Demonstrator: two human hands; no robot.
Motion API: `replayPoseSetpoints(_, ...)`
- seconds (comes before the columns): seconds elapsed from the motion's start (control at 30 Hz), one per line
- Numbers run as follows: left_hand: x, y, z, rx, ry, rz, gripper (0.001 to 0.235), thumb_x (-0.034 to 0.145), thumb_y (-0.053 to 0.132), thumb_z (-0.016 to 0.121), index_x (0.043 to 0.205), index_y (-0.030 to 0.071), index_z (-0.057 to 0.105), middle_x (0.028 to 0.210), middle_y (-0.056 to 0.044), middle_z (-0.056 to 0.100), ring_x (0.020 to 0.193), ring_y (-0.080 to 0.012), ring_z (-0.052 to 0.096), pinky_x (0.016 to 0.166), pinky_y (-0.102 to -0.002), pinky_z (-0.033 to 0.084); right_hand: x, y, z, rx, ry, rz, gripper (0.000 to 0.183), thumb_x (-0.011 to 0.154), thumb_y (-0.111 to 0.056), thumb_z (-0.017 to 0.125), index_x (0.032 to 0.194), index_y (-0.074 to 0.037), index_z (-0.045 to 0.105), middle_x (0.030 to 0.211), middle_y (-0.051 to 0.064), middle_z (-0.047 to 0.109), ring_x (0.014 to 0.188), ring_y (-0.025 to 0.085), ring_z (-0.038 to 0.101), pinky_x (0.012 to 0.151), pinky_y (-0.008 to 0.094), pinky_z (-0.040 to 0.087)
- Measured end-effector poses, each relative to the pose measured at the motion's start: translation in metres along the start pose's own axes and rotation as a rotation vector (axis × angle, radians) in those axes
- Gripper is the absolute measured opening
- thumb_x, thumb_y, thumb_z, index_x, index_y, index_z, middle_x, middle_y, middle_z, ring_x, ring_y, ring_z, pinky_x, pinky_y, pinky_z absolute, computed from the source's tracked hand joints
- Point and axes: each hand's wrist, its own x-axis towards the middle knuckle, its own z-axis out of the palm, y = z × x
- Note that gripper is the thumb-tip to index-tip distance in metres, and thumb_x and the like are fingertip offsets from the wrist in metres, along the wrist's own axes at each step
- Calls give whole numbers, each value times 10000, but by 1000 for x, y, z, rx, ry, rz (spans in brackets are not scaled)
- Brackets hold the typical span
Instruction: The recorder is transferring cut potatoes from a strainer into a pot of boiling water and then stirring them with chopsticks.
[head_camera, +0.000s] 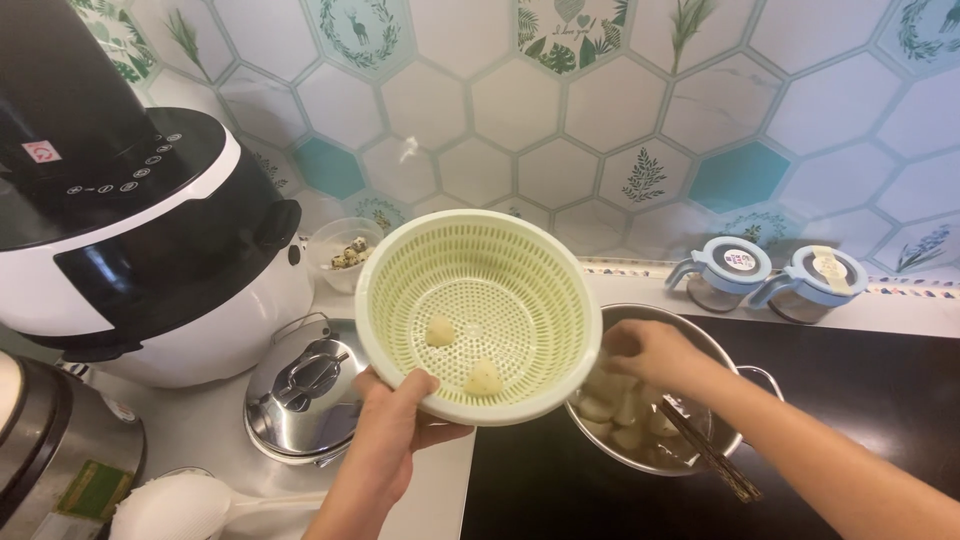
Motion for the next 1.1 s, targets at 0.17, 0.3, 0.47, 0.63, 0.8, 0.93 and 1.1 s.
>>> replayPoseSetpoints(0.17,0,-7,5,8,-63,48,591,755,47,469,1240,-90,160,1104,-176,312,872,-397,654,593,-386,621,-32,-33,-41,-94,296,-75,243,839,-216,560,1077,-208,612,885,13,670,540,122,582,503,227,467)
replayPoseSetpoints(0.3,0,-9,16,-39,-116,79,630,730,55,480,1244,-41,128,1106,-228,356,802,-379,658,543,-376,601,-35,-53,-44,-102,663,-689,206,750,-100,632,955,-101,616,846,17,673,647,87,617,442,149,488)
replayPoseSetpoints(0.47,-5,-12,33,-70,-201,58,622,727,64,486,1237,-5,136,1116,-214,366,817,-352,646,544,-363,607,-37,-91,-17,-97,143,-701,572,738,-232,643,1268,-186,434,1212,28,486,964,186,587,850,320,489)
replayPoseSetpoints(0.63,-13,-3,40,-42,-252,29,617,737,111,489,1239,-20,156,1113,-211,381,805,-334,653,579,-356,609,-36,-102,-14,-379,-2,-732,601,714,-327,665,1269,-184,486,1196,-3,473,1007,180,556,884,358,450)
replayPoseSetpoints(0.8,3,-9,33,-117,-84,52,569,724,36,467,1227,-33,211,1087,-218,403,780,-331,632,533,-360,588,-56,-96,-28,-420,-232,-397,332,801,-420,518,1013,-218,674,1045,-48,658,937,131,619,845,290,494)
replayPoseSetpoints(0.93,3,-4,38,-84,-119,68,601,725,79,470,1242,-82,209,1125,-166,317,886,-360,617,603,-375,606,-66,-96,-33,-332,-238,-320,460,816,-508,415,791,-168,723,834,-2,697,780,137,630,736,267,491)
replayPoseSetpoints(1.1,4,5,38,-176,-86,24,488,732,23,460,1150,-108,246,1004,-282,482,709,-382,641,549,-363,583,-65,-76,-37,-255,123,-866,335,586,-474,770,666,-162,678,634,-70,663,555,102,574,545,237,460)
